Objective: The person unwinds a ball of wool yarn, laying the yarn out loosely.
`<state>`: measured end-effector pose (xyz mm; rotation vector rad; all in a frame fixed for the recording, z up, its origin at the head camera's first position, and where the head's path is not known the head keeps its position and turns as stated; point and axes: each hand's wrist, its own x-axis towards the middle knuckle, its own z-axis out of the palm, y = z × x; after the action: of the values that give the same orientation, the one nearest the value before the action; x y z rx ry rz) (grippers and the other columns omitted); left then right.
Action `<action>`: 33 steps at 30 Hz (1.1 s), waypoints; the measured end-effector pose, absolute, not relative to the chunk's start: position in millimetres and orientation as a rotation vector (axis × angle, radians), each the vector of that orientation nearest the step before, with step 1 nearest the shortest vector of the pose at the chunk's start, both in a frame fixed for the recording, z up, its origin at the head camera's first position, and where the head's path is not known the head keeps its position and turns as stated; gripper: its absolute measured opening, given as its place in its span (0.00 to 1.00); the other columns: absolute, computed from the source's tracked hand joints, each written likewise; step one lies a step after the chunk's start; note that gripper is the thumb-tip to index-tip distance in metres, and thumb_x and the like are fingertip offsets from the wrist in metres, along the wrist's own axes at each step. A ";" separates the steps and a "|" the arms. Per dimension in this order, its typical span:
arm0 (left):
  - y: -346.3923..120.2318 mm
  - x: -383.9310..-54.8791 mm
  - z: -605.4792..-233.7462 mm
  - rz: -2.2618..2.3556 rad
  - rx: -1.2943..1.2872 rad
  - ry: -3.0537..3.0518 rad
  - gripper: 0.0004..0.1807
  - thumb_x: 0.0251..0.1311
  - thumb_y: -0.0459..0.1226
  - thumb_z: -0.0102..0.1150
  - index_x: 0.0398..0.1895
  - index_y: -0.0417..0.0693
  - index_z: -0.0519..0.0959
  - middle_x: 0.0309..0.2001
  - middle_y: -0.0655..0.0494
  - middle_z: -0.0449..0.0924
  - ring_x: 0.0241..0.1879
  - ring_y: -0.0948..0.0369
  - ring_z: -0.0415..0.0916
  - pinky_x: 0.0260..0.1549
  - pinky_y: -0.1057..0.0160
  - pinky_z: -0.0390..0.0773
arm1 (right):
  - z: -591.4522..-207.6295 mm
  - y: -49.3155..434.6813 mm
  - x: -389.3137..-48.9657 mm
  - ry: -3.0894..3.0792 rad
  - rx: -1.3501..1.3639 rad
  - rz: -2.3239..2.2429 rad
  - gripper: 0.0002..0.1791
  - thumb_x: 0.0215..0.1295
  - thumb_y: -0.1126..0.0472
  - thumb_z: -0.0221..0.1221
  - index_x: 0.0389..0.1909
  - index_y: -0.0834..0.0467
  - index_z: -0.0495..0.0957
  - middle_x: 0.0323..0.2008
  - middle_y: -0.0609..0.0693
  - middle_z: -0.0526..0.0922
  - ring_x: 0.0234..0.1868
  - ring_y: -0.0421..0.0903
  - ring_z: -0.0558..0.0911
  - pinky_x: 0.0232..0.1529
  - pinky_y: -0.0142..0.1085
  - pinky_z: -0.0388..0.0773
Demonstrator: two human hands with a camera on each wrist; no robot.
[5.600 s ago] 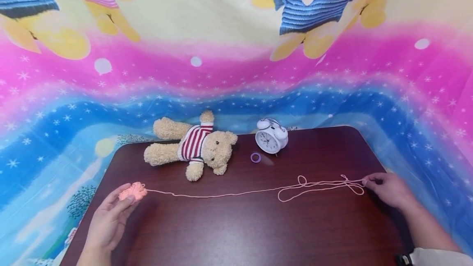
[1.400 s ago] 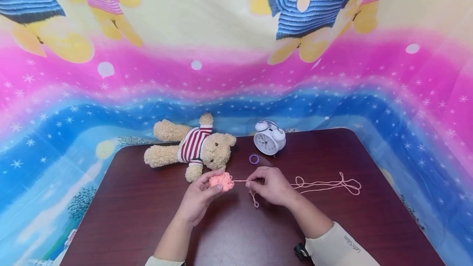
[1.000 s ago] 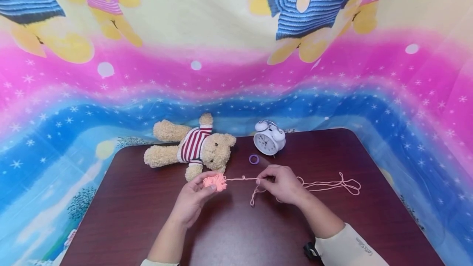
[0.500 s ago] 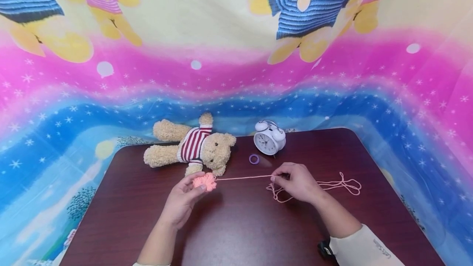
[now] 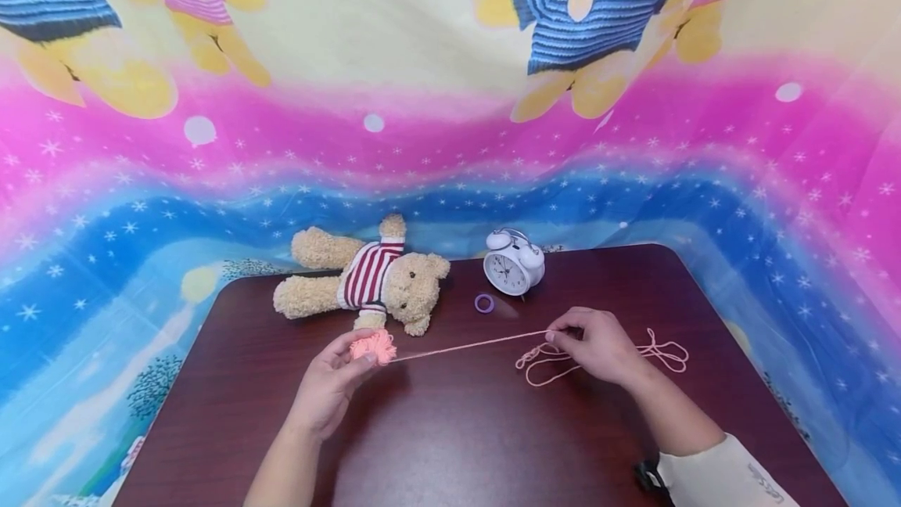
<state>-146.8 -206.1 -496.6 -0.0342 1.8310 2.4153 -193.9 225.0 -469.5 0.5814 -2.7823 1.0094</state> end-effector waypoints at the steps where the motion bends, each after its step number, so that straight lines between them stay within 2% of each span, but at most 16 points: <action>1: -207.8 -146.6 -496.6 2.421 -0.032 1.826 0.27 0.67 0.25 0.61 0.68 0.31 0.69 0.47 0.53 0.86 0.46 0.60 0.86 0.54 0.60 0.83 | -469.5 227.8 -193.9 -2.784 0.571 1.005 0.04 0.65 0.55 0.71 0.37 0.51 0.89 0.33 0.35 0.84 0.34 0.38 0.78 0.37 0.36 0.78; 7: -218.9 -145.2 -495.3 2.438 -0.009 1.824 0.24 0.68 0.25 0.60 0.66 0.34 0.71 0.47 0.54 0.86 0.47 0.60 0.86 0.54 0.61 0.83 | -469.5 248.9 -193.5 -2.819 0.490 0.954 0.04 0.66 0.55 0.71 0.37 0.50 0.89 0.34 0.37 0.84 0.33 0.39 0.78 0.36 0.36 0.77; 16: -232.2 -143.1 -494.0 2.415 -0.047 1.874 0.26 0.68 0.26 0.62 0.67 0.33 0.70 0.47 0.55 0.86 0.46 0.61 0.86 0.54 0.61 0.83 | -469.9 281.3 -190.8 -2.856 0.404 0.933 0.02 0.68 0.58 0.69 0.39 0.48 0.89 0.34 0.39 0.85 0.32 0.42 0.78 0.32 0.36 0.76; 22: -239.7 -140.5 -494.4 2.385 -0.138 1.931 0.25 0.67 0.27 0.64 0.66 0.37 0.72 0.43 0.57 0.85 0.44 0.64 0.85 0.53 0.63 0.84 | -471.3 298.1 -187.9 -2.843 0.391 0.903 0.02 0.68 0.56 0.69 0.39 0.47 0.89 0.36 0.40 0.86 0.35 0.40 0.79 0.35 0.36 0.78; 27: -247.6 -138.0 -494.6 2.396 -0.151 1.924 0.26 0.68 0.27 0.63 0.67 0.35 0.69 0.44 0.57 0.86 0.45 0.63 0.85 0.52 0.64 0.84 | -470.4 312.1 -186.0 -2.841 0.372 0.867 0.03 0.69 0.54 0.69 0.39 0.47 0.89 0.37 0.41 0.87 0.35 0.40 0.79 0.35 0.36 0.77; 33: -258.5 -135.0 -494.3 2.412 -0.139 1.913 0.19 0.70 0.27 0.61 0.61 0.49 0.77 0.45 0.58 0.86 0.46 0.64 0.85 0.54 0.65 0.83 | -470.7 329.7 -184.6 -2.830 0.340 0.850 0.03 0.69 0.54 0.68 0.39 0.48 0.89 0.37 0.43 0.87 0.33 0.38 0.77 0.31 0.34 0.74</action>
<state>-135.0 -258.5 -494.3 -0.1393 1.9131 2.4124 -184.6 329.7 -470.7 0.3405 -2.8302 0.8504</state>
